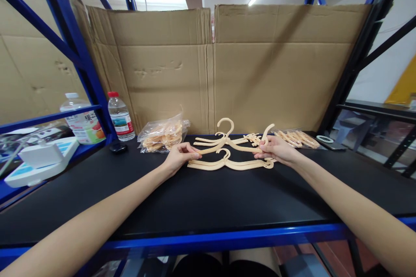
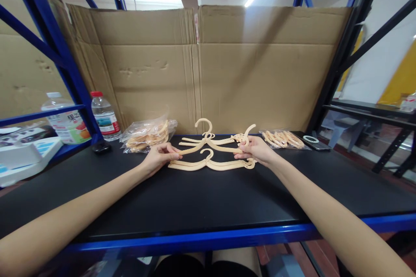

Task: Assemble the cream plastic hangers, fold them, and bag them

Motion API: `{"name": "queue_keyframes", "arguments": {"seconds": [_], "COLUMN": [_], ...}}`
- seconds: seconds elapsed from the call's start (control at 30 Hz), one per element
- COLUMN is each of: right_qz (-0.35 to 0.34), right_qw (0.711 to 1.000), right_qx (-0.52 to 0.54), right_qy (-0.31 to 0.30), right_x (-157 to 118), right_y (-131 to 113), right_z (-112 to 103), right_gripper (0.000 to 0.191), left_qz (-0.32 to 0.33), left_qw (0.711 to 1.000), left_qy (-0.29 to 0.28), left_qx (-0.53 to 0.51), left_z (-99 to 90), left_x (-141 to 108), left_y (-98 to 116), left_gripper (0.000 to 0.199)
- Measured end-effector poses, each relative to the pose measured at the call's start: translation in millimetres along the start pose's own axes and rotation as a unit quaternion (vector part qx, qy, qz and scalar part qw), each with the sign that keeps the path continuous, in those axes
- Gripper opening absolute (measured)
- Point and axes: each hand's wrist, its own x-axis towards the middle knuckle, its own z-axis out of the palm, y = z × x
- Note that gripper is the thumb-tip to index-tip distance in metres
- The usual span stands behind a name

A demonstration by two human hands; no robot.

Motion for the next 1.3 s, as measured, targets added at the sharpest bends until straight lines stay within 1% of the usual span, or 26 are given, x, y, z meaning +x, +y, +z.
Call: {"name": "queue_keyframes", "arguments": {"seconds": [0.07,0.17,0.3,0.4,0.5,0.57,0.63,0.7,0.77,0.83,0.9,0.93,1.0,1.03,1.1,1.17,1.23,1.3], "right_qz": [-0.006,0.005,0.012,-0.002,-0.033,-0.054,-0.064,-0.065,-0.059,-0.050,-0.040,-0.034,-0.016,-0.007,0.007,0.019,0.027,0.031], "right_qw": [1.000,0.999,0.998,0.997,0.996,0.994,0.992,0.990,0.990,0.992,0.997,0.998,0.996,0.990,0.970,0.947,0.925,0.904], "right_qx": [0.000,0.007,0.036,0.050,0.069,0.082,0.095,0.103,0.105,0.084,0.032,-0.006,-0.091,-0.137,-0.221,-0.286,-0.337,-0.385], "right_qy": [0.017,0.038,0.055,0.061,0.056,0.042,0.046,0.066,0.080,0.078,0.062,0.045,-0.006,-0.038,-0.098,-0.146,-0.175,-0.184], "right_x": [1.0,1.4,0.2,-0.8,-0.6,0.8,3.0,5.0,5.6,3.7,-0.4,-2.9,-7.6,-9.4,-11.4,-11.3,-10.0,-8.3], "right_y": [0.4,-0.7,-4.4,-6.1,-5.7,-5.1,-5.1,-6.4,-9.0,-12.8,-17.2,-19.4,-23.0,-24.3,-26.0,-26.6,-26.5,-25.9], "right_z": [0.5,2.3,6.4,8.9,8.2,4.8,-1.2,-9.4,-19.1,-29.4,-39.7,-44.6,-53.1,-56.5,-61.5,-64.2,-65.5,-66.3], "right_gripper": [0.027,0.022,0.016,0.011,0.008,0.001,0.007,0.013,0.018,0.023,0.024,0.024,0.024,0.024,0.023,0.023,0.024,0.026], "left_qz": [0.002,0.009,0.018,0.020,0.021,0.020,0.019,0.017,0.015,0.012,0.011,0.011,0.009,0.006,-0.001,-0.004,0.000,0.009], "left_qw": [1.000,1.000,0.998,0.996,0.993,0.991,0.989,0.987,0.982,0.976,0.966,0.959,0.945,0.937,0.921,0.905,0.889,0.874], "left_qy": [0.000,0.002,0.007,0.008,0.005,0.004,0.000,-0.014,-0.037,-0.066,-0.099,-0.116,-0.153,-0.173,-0.210,-0.239,-0.257,-0.268], "left_qx": [0.008,0.026,0.062,0.091,0.115,0.130,0.144,0.161,0.183,0.209,0.240,0.257,0.288,0.302,0.327,0.352,0.378,0.405], "left_z": [0.6,0.1,-3.0,-4.7,-6.0,-8.1,-11.9,-16.9,-21.7,-25.5,-27.7,-28.2,-28.0,-27.3,-24.9,-21.7,-18.5,-16.2], "left_x": [-0.4,0.3,2.6,3.4,3.7,4.4,5.4,6.2,6.5,6.2,5.4,4.9,3.4,2.5,0.6,-1.2,-2.5,-3.3], "left_y": [0.7,3.4,11.3,17.8,22.0,23.9,26.3,29.9,35.2,41.5,47.5,50.0,53.2,53.8,53.2,50.8,48.0,45.5], "left_gripper": [0.033,0.033,0.032,0.033,0.035,0.036,0.037,0.039,0.040,0.040,0.037,0.035,0.031,0.029,0.027,0.026,0.025,0.025]}}
